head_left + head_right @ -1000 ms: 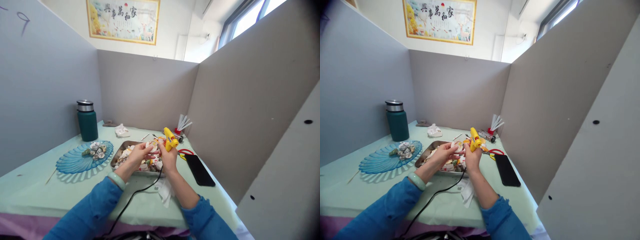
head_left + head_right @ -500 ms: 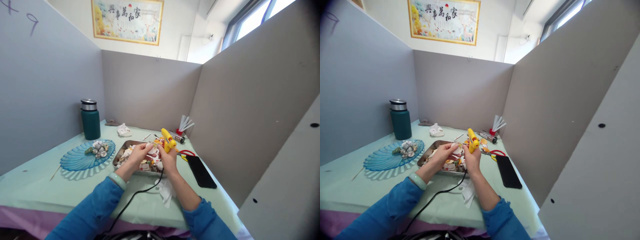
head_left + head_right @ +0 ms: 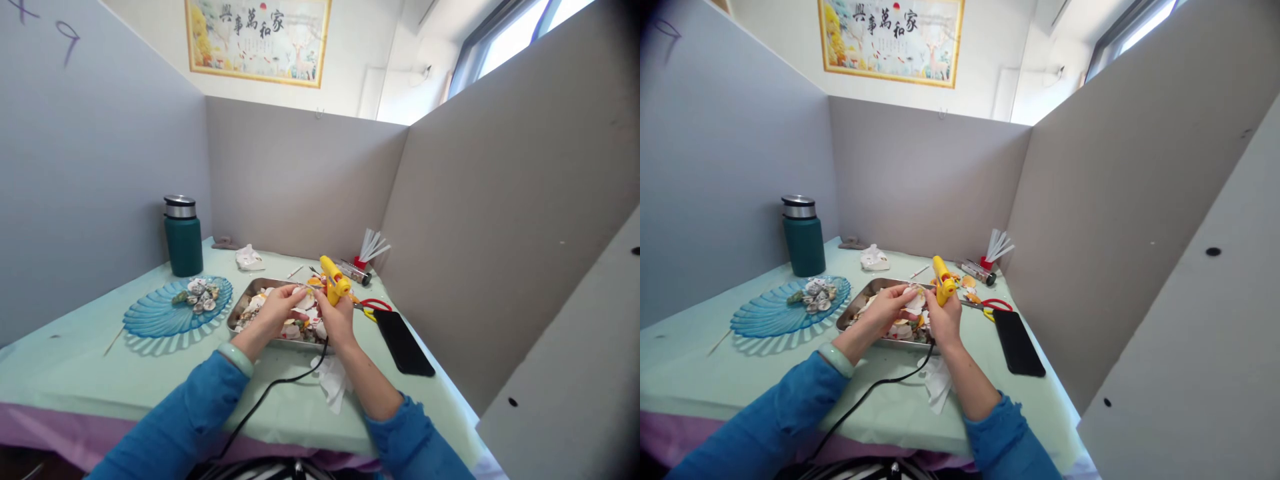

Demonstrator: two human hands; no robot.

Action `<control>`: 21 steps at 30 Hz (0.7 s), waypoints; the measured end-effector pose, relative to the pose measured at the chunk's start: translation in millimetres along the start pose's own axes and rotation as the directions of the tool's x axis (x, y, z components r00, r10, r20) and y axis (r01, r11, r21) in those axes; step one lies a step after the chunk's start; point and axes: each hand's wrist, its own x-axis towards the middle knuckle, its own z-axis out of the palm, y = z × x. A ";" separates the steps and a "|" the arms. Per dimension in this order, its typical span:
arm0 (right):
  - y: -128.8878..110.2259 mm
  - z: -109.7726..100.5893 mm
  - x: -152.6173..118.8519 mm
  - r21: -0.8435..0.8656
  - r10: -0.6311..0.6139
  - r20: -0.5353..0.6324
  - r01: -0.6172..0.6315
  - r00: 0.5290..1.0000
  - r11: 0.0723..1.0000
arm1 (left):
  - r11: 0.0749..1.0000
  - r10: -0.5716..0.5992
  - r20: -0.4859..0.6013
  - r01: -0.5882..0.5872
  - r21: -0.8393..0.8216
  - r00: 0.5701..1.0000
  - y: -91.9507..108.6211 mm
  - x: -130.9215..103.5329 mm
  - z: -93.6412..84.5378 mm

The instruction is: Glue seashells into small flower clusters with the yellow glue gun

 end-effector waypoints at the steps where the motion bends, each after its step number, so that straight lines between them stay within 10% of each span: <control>1: 0.3 0.0 0.1 -0.001 0.005 0.003 -0.005 1.000 1.000 | 1.000 -0.006 0.002 0.006 -0.014 1.000 -0.5 0.5 -0.7; 21: -4.3 -0.9 -0.4 0.001 0.057 0.019 -0.057 0.998 0.998 | 0.997 0.009 0.012 -0.010 0.082 1.000 -0.7 -0.5 -2.1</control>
